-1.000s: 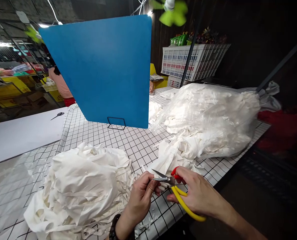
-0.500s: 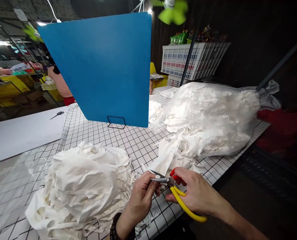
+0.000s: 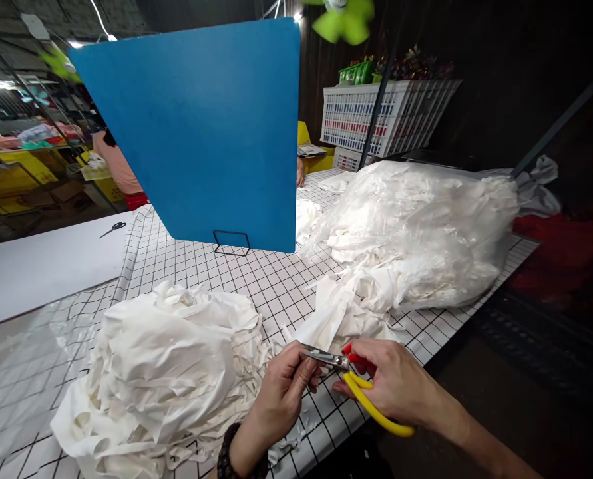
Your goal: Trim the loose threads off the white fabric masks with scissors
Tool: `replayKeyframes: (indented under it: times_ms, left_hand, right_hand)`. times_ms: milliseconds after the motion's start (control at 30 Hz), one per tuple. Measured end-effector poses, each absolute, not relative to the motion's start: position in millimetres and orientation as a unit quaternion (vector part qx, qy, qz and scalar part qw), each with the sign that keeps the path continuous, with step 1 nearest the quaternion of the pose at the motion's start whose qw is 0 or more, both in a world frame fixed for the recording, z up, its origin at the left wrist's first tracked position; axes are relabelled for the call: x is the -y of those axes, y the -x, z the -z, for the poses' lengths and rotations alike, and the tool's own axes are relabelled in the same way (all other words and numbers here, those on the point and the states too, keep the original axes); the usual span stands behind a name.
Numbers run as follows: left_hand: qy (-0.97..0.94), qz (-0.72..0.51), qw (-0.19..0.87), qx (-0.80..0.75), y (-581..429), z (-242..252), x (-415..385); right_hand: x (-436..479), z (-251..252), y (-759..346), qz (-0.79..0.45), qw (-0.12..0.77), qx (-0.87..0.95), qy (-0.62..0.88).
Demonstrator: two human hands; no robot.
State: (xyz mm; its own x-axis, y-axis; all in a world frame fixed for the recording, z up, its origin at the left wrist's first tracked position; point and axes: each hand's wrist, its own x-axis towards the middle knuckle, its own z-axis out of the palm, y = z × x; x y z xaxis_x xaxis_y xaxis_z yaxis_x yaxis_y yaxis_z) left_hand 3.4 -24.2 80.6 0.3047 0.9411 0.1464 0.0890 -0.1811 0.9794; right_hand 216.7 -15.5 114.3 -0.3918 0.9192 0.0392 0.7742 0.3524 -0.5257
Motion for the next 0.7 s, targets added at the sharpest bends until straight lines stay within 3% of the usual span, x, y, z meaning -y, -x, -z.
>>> replayKeyframes:
  times_ms: [500, 700]
  left_hand:
    - [-0.638, -0.398, 0.525, -0.398, -1, -80, 24]
    - [-0.591, -0.432, 0.559, -0.389, 4, -76, 23]
  right_hand:
    - [16, -110, -215, -0.216, 0.19, 0.809, 0.513]
    - [-2, -88, -253, -0.333, 0.259, 0.707, 0.568]
